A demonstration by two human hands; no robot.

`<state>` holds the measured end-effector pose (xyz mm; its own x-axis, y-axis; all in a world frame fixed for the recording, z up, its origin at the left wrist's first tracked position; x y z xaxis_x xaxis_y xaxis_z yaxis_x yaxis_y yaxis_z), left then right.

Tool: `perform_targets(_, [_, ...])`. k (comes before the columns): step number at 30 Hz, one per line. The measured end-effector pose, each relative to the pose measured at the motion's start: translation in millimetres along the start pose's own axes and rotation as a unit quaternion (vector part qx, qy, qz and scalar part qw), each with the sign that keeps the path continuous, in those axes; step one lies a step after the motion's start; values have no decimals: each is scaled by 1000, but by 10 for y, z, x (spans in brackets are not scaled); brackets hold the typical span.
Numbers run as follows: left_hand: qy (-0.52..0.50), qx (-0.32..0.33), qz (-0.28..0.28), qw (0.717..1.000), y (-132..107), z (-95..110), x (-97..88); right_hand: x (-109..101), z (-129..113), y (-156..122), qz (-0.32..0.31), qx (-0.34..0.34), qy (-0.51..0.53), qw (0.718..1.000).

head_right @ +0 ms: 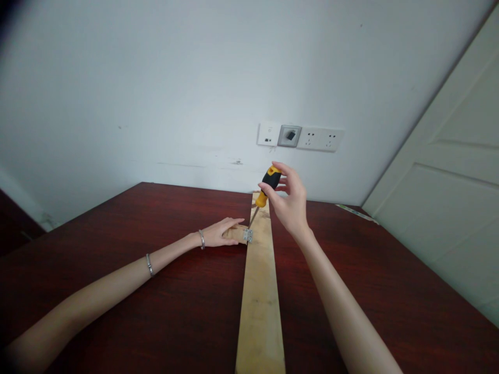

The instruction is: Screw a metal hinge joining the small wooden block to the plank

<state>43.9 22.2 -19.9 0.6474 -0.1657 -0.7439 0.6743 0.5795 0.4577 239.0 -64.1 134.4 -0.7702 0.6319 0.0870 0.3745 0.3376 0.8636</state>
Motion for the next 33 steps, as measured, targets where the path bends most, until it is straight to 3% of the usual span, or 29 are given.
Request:
perform_targets(15, [29, 6, -16, 999, -1, 15, -16, -23, -36, 22, 3, 3, -3, 1000])
perform_targets(20, [20, 15, -5, 1000, -8, 10, -47, -61, 38, 65, 26, 46, 0, 999])
perform_targets(24, [4, 10, 14, 1000, 35, -15, -145, -141, 357, 118, 57, 141, -37, 988])
perform_targets(27, [-3, -19, 63, 998, 180, -56, -252, -167, 781, 25, 23, 323, -71, 943])
perform_targets(30, [-29, -129, 87, 987, 410, -180, -283, -154, 1100, -143, -37, 404, -92, 909])
perform_targets(33, [-57, -230, 68, 969, 657, -333, -201, -138, 1304, -335, -100, 456, -124, 876])
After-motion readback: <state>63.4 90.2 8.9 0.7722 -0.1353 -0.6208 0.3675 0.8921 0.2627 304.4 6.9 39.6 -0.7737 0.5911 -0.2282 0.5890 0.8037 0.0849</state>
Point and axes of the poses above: each hand's wrist, its own y-axis towards the middle knuckle, its own x-axis out of the palm, z = x × y, the point moved 4 cm from there along y, towards the middle knuckle, and after that the axes turned 15 degrees about z, right-handed, at the moved point
